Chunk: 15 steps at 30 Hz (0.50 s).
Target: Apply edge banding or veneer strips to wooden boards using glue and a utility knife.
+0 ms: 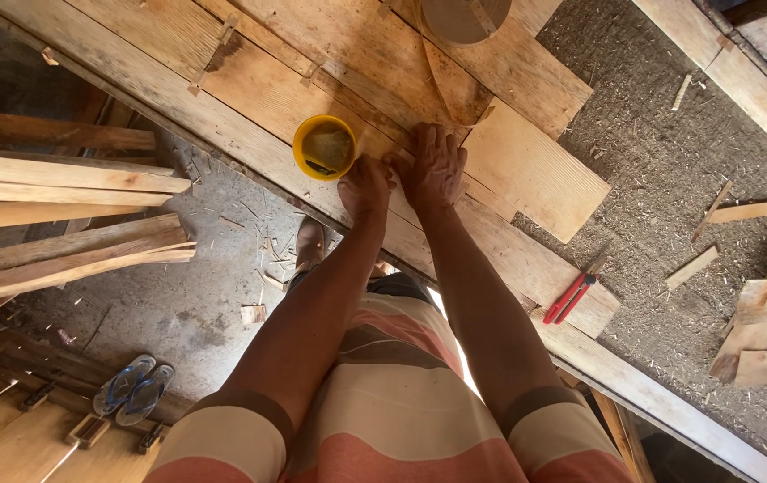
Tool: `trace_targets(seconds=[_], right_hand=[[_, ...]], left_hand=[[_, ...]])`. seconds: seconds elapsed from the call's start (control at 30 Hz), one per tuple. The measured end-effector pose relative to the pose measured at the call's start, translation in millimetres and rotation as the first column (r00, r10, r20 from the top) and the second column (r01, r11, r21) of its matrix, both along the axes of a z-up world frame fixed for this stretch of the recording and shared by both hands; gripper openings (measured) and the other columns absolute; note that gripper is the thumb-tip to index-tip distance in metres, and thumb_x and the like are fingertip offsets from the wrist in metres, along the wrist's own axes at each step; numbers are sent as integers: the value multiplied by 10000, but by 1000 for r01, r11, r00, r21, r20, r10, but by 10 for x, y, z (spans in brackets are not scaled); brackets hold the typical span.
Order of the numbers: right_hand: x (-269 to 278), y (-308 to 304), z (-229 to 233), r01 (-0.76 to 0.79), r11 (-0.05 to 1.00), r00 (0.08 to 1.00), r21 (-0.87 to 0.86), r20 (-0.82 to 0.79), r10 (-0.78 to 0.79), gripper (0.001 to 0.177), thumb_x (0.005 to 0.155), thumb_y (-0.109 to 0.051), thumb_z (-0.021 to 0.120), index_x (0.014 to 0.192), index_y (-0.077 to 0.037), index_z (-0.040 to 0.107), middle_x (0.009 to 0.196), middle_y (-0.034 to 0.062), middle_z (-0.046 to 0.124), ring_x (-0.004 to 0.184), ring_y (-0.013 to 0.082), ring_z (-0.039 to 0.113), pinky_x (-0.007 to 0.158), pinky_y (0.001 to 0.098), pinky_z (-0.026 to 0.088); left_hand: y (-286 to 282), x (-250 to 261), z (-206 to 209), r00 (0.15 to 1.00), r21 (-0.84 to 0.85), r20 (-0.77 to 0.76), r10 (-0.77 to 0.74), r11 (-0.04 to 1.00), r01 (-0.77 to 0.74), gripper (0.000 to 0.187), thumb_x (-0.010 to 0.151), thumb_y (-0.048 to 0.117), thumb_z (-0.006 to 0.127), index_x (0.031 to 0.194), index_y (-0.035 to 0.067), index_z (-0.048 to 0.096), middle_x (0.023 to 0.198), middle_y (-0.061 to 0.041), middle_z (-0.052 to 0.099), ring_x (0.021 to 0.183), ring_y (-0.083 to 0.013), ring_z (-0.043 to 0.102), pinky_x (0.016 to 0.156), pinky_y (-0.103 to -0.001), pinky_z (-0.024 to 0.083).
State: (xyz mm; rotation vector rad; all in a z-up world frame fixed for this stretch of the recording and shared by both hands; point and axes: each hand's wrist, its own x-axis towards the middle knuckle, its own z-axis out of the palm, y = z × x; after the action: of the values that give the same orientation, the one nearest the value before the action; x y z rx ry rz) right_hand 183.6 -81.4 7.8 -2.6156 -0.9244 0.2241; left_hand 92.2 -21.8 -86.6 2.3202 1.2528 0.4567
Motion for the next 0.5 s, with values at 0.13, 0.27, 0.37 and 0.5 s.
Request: trace_targets(seconds=[0.13,0.27,0.37,0.5], right_hand=[[-10,16,45,10,1000,1000,-28,1,-10,686,764,-542,866,1241,-140,582,1183,53,596,1090,279,542,916,442,387],[42,-19,24,14,995,999,-99,-37,-17,640,792,-494,847,1263,-144,592,1210,55,612,1098,267,554,931,432,400],[112,-333,11,45,999,999,7,15,-45,533,839,-377,843,1258,-129,624,1213,56,660,1081,244,595,949,427,431],[330,-1304,-182,194,926,911,324,290,-292,268,904,-174,879,1098,-114,703,1095,51,728,979,200,665,867,370,511]], left_hand=[[133,67,873,763,-923,61,644,326,-202,359,996,254,468,838,24,693,682,-75,721,526,-210,708,469,-321,503],[83,63,688,771,-906,50,634,354,-232,236,912,201,601,835,9,715,710,-83,747,521,-184,689,475,-288,510],[11,49,524,799,-860,111,591,461,-222,120,833,130,716,812,15,741,691,-65,731,533,-143,676,488,-269,512],[-10,61,217,753,-827,257,606,541,-153,53,769,42,740,814,18,726,687,-44,711,516,-113,635,467,-268,521]])
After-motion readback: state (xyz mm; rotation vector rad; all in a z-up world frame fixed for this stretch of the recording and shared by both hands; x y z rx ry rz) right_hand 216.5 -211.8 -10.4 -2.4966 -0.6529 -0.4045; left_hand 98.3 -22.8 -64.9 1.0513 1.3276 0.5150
